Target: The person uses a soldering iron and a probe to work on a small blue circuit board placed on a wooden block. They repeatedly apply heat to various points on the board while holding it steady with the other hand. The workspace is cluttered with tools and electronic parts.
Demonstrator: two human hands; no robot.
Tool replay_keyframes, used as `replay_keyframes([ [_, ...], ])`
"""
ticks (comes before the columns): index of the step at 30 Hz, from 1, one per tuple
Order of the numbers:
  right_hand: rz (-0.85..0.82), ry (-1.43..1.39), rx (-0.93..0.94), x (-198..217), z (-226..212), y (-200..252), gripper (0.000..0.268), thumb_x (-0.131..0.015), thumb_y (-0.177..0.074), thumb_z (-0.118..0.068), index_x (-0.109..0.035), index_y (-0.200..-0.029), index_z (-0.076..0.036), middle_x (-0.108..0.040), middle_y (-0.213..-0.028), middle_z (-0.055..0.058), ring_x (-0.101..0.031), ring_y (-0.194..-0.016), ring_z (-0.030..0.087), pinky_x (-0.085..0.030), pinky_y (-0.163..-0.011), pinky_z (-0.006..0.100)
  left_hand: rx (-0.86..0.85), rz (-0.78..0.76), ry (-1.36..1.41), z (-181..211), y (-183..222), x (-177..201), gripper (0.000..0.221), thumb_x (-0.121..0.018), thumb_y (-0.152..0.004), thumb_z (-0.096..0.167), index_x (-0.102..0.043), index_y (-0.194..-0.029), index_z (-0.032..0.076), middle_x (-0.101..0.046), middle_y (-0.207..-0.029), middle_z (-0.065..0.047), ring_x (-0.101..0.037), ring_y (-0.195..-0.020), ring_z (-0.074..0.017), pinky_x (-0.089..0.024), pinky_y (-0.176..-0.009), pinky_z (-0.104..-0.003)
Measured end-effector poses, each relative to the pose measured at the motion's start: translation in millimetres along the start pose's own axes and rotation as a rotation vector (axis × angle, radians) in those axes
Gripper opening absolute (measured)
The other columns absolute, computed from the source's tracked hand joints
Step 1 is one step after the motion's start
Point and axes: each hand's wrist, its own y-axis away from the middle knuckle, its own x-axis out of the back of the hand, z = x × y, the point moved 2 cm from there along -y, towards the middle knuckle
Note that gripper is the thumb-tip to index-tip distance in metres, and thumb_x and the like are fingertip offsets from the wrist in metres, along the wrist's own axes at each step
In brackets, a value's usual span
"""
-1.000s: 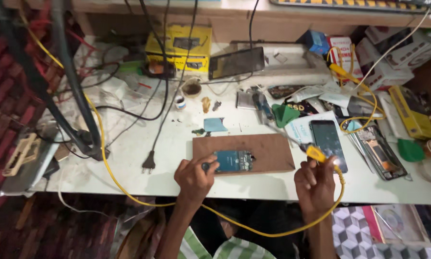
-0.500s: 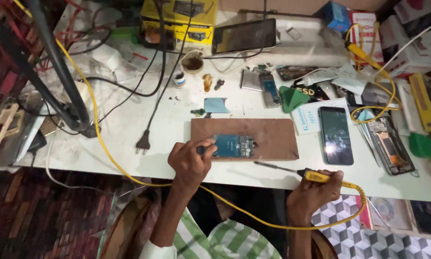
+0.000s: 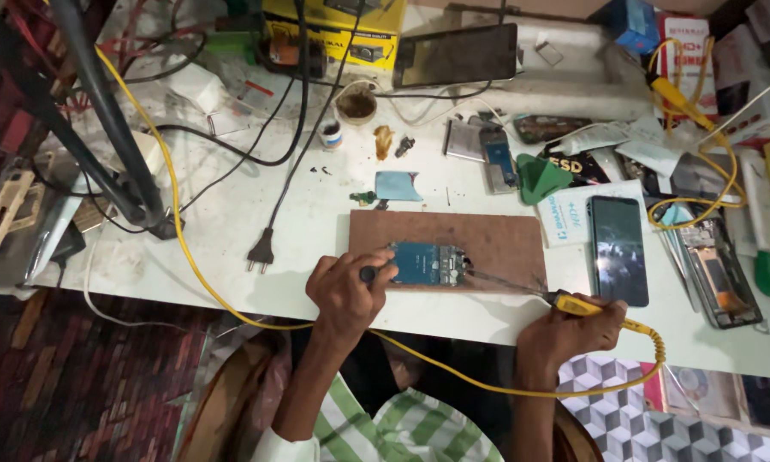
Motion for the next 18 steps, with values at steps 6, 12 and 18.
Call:
replay_keyframes([
  [6,0.046,0.028,0.003,-5.8,-4.1,3.1,0.037,-0.052,-0.108,-0.034,-0.048,-0.082,-0.009,-0.052,-0.073,0.004,-0.052,-0.063,0.016,-0.047,-0.058,0.028,-0.009,0.011,-0.010,-0.9,-0.3,-0.1,0.033,-0.080,-0.096,0.022,-0.050,-0.103,0.010,-0.077,-0.093,0.005,-0.069,-0.072,-0.0116,-0.039,-0.062,-0.031],
  [12,0.046,0.072,0.037,-3.5,-6.7,5.4,0.038,-0.052,-0.110,-0.036,-0.048,-0.083,-0.009,-0.051,-0.074,0.003,-0.053,-0.065,0.016,-0.048,-0.059,0.029,-0.012,0.058,0.004,-2.7,-0.2,-2.0,0.029,-0.079,-0.096,0.024,-0.055,-0.104,0.009,-0.076,-0.090,0.004,-0.071,-0.071,-0.0104,-0.040,-0.060,-0.029],
  [18,0.025,0.060,0.010,6.0,-3.2,3.9,0.037,-0.053,-0.110,-0.037,-0.049,-0.086,-0.009,-0.052,-0.077,0.004,-0.055,-0.068,0.016,-0.049,-0.062,0.028,-0.014,0.047,0.020,-2.3,0.9,-1.8,0.031,-0.078,-0.099,0.023,-0.051,-0.099,0.008,-0.077,-0.095,0.004,-0.072,-0.075,-0.0109,-0.039,-0.061,-0.029],
])
